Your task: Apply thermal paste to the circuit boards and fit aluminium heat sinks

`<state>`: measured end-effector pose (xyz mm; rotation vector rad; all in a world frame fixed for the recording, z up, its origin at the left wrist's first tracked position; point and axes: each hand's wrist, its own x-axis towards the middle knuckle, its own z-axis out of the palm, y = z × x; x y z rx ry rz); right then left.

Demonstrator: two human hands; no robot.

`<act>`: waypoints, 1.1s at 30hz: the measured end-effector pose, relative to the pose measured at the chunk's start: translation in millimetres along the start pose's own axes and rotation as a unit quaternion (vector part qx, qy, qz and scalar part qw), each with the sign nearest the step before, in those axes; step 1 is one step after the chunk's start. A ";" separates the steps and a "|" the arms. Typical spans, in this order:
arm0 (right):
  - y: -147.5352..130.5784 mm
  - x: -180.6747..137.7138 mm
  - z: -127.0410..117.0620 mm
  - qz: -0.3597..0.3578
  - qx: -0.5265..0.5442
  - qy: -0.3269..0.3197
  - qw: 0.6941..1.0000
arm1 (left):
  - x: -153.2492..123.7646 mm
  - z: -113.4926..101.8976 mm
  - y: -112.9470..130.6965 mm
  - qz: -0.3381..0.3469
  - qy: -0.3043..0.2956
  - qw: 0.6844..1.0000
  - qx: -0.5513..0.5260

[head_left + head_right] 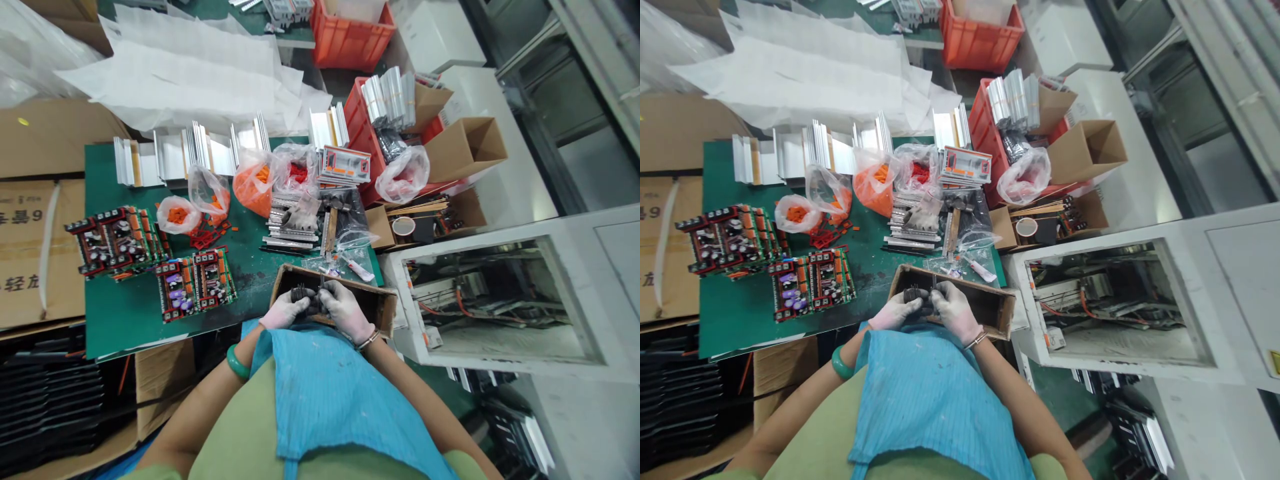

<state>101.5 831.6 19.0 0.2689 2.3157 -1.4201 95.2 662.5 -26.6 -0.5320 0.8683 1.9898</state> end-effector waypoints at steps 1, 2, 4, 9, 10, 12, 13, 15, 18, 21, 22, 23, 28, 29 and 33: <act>-0.8 -1.4 -1.8 -0.070 -0.057 0.003 0.996 | 0.8 -1.9 0.1 -0.002 0.002 1.000 0.003; -1.9 -2.8 -3.8 -0.149 -0.118 -0.007 0.982 | 1.7 -3.5 0.6 -0.005 0.001 1.000 0.006; -4.5 -5.6 -7.8 -0.279 -0.215 -0.054 0.934 | 3.1 -5.5 2.7 -0.013 -0.008 1.000 0.008; -9.5 -10.5 -11.7 -0.164 -0.147 0.011 0.975 | 4.3 -3.7 5.8 -0.008 -0.006 1.000 -0.004; -9.5 -10.8 -10.8 -0.094 -0.106 0.015 0.990 | 4.8 -2.8 5.3 -0.001 -0.001 1.000 -0.008; -8.2 -10.6 -7.4 0.022 -0.036 -0.018 0.999 | 6.4 -1.1 3.8 0.010 0.002 1.000 -0.017; -7.0 -10.4 -5.4 0.057 -0.010 -0.041 0.997 | 7.3 -0.5 3.0 0.012 0.001 1.000 -0.021; -3.9 -10.3 -2.4 0.075 0.019 -0.056 0.995 | 8.4 -0.2 2.2 0.009 -0.004 1.000 -0.026; 1.1 -11.1 -4.2 -0.021 -0.024 0.005 0.999 | 7.1 -2.6 3.4 -0.008 -0.007 1.000 -0.029; 5.3 -10.6 -12.7 -0.209 -0.164 0.015 0.964 | 2.8 -6.3 6.2 -0.040 -0.017 0.999 -0.024; 6.1 -10.0 -15.5 -0.255 -0.209 -0.006 0.944 | 1.4 -7.2 6.8 -0.049 -0.023 0.998 -0.021; 6.4 -9.2 -17.5 -0.281 -0.243 -0.030 0.928 | 0.2 -7.8 7.1 -0.053 -0.028 0.998 -0.019; -0.7 -6.5 -10.3 -0.199 -0.188 -0.061 0.960 | -0.7 -10.6 2.6 -0.021 -0.020 0.999 -0.028; -2.9 -6.4 -6.6 -0.148 -0.143 -0.054 0.977 | 0.0 -11.4 0.9 -0.012 -0.013 0.999 -0.031; -8.0 -6.7 3.1 0.016 -0.017 -0.055 0.998 | 1.4 -14.4 -3.2 0.006 0.001 0.999 -0.042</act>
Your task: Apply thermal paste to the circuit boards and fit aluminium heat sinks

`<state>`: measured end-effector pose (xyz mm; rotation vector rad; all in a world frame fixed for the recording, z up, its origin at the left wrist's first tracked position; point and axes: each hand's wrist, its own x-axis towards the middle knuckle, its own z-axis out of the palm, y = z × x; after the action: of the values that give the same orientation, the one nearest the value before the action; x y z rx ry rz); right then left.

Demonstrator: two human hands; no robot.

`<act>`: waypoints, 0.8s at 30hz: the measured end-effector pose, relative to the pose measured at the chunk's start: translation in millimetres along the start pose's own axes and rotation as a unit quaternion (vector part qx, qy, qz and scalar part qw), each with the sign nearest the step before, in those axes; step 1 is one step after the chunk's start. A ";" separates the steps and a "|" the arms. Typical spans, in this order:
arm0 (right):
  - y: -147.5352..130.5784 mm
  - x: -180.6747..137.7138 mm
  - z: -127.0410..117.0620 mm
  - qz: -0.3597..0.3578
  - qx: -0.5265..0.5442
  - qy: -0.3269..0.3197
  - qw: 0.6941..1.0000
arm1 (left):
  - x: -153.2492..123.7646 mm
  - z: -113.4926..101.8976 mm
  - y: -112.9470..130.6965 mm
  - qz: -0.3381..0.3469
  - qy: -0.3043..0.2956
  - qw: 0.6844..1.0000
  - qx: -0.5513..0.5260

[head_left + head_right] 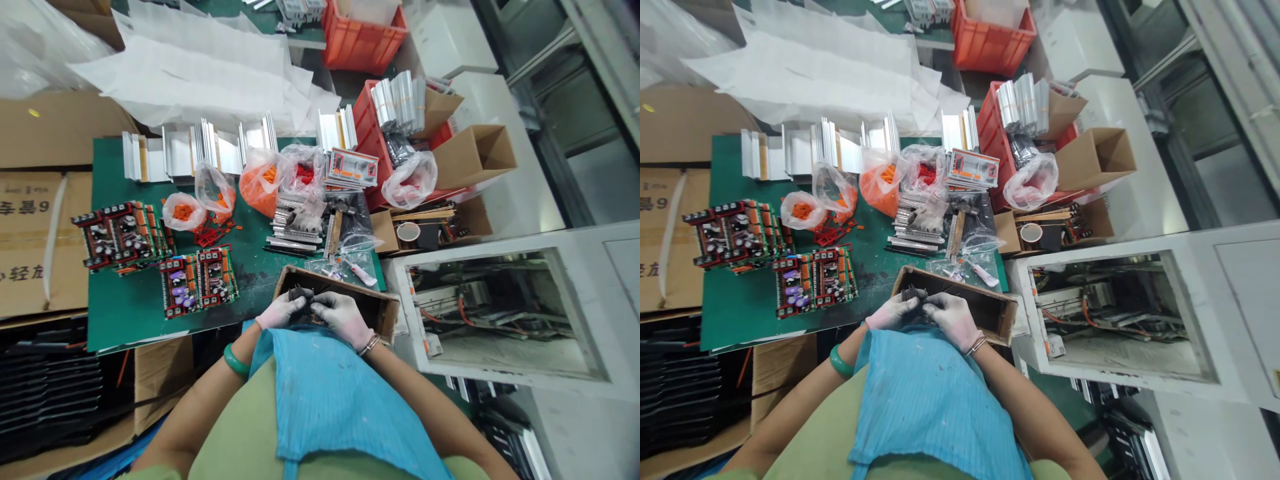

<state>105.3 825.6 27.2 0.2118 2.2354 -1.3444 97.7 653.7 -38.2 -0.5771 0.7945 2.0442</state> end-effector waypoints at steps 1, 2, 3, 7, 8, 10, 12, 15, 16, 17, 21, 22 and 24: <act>-0.1 -0.2 -0.4 -0.005 0.002 0.007 1.000 | -0.7 -0.1 0.3 -0.005 0.000 1.000 -0.001; 0.2 -0.4 -2.2 -0.035 -0.012 0.016 0.999 | -1.9 0.0 1.2 -0.012 -0.001 1.000 -0.002; 0.9 -0.3 -5.3 -0.085 -0.042 0.018 0.995 | -3.6 0.5 2.4 -0.022 -0.003 1.000 -0.002; 8.6 5.5 -25.5 -0.275 -0.209 -0.016 0.938 | -11.7 1.1 7.0 -0.047 -0.007 0.999 -0.008; 12.3 8.6 -30.3 -0.276 -0.246 -0.018 0.929 | -13.4 0.0 7.2 -0.045 -0.003 0.999 -0.010; 22.0 16.5 -36.4 -0.226 -0.337 -0.042 0.913 | -16.5 -4.4 6.7 -0.035 0.011 0.999 -0.015; 33.1 24.9 -37.3 -0.152 -0.444 -0.106 0.877 | -19.1 -11.4 5.4 -0.020 0.027 0.999 -0.018; 48.7 32.9 -31.8 -0.095 -0.530 -0.170 0.825 | -22.2 -22.5 2.1 0.008 0.049 0.998 -0.024; 53.7 32.7 -29.4 -0.097 -0.539 -0.171 0.819 | -23.4 -25.0 0.1 0.019 0.056 0.998 -0.027; 59.0 30.6 -27.0 -0.103 -0.544 -0.169 0.815 | -24.8 -26.3 -2.6 0.031 0.064 0.997 -0.031; 87.3 18.8 -17.6 -0.131 -0.528 -0.128 0.829 | -32.8 -17.7 -21.0 0.077 0.096 0.992 -0.043; 93.5 22.4 -13.5 -0.144 -0.506 -0.112 0.843 | -33.9 -13.5 -25.5 0.086 0.101 0.990 -0.045; 94.3 43.5 2.6 -0.198 -0.438 -0.095 0.872 | -34.2 -5.7 -29.8 0.102 0.098 0.989 -0.043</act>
<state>105.6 864.4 -69.1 -0.6990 2.5376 -0.3560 141.6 644.1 -29.7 -0.7826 0.9161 2.2406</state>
